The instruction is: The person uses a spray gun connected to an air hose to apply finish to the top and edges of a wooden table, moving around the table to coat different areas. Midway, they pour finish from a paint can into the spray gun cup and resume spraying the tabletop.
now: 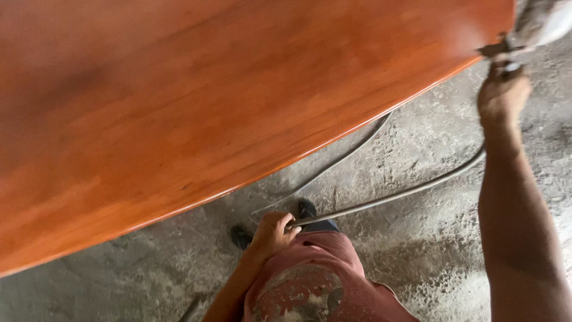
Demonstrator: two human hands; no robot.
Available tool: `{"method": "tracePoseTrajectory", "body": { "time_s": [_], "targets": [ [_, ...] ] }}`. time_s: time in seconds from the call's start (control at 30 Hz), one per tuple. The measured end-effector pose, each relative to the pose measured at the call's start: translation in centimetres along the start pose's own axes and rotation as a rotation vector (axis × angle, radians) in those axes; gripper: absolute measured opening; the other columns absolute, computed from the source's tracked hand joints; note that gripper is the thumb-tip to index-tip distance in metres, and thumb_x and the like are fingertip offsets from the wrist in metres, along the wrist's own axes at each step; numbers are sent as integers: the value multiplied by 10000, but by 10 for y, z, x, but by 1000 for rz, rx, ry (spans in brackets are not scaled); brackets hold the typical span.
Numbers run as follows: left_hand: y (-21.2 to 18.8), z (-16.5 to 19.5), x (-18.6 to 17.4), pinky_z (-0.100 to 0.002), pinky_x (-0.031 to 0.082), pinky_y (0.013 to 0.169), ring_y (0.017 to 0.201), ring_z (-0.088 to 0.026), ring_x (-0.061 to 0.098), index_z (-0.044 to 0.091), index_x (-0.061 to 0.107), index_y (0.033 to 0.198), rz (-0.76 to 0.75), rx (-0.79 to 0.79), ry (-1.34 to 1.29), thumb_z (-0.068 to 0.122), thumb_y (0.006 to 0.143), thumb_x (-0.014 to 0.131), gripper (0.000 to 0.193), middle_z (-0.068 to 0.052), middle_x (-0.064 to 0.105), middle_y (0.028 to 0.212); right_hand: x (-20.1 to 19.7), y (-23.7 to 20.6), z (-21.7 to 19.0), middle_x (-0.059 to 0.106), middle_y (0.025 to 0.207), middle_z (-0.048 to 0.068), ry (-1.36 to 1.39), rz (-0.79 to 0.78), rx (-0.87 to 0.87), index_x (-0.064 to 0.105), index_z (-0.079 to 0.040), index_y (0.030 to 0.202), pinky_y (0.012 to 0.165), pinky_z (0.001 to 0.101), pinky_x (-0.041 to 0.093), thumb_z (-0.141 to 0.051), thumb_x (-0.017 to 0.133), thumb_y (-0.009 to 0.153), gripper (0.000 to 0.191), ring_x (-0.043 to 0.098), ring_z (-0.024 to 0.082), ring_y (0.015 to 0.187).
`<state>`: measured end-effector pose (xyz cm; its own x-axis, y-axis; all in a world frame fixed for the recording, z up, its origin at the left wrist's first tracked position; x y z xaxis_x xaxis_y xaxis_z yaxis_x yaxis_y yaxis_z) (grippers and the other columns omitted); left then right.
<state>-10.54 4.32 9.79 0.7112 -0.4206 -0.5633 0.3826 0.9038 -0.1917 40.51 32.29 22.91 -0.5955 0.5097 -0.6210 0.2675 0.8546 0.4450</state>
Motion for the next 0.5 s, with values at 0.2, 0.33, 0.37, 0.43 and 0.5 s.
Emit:
{"method": "tracePoseTrajectory", "body": {
  "time_s": [0.2,0.33,0.37,0.43,0.5],
  "targets": [
    [-39,-23,-14,-518,470,787,906,-415,605,25,622,987,228,56,135,191,884,731,224,-192,648,939,30,-49,-40,712,1298,264,169,-227,-133,586,112,1274,985,403,539,-299,454,1297,432,673,314,1151],
    [-89,-85,-20,-527,424,930,1001,-353,610,74,629,979,203,-129,186,124,905,659,95,-140,654,988,101,-156,-37,735,887,-23,756,-257,1010,651,-135,1142,588,185,503,-341,471,1115,275,573,35,684],
    [-106,-100,-26,-538,398,972,1032,-343,610,83,634,981,222,-153,209,98,884,645,99,-122,661,1005,110,-172,-68,652,815,-4,530,-387,837,621,-107,1100,520,224,437,-383,486,1122,308,521,55,617],
    [-131,-131,-36,-562,338,1049,1077,-341,591,82,635,984,230,-211,241,93,872,650,114,-117,657,1042,134,-196,-129,570,732,13,340,-509,647,587,-77,1046,443,264,373,-432,504,1122,372,475,76,539],
    [-168,-164,-48,-587,267,1118,1105,-357,554,63,628,984,196,-302,252,137,890,689,134,-144,633,1081,160,-227,-185,566,709,-2,409,-546,642,574,-76,1024,428,258,369,-442,513,1107,381,479,70,516]
  ]
}}
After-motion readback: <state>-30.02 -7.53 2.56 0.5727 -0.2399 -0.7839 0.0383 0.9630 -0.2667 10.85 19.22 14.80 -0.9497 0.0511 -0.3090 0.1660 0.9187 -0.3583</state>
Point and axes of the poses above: each hand's wrist, its own y-axis towards the middle knuckle, its own x-axis out of the palm, z = x × y, the point moved 9 cm from there along y, towards the middle knuckle
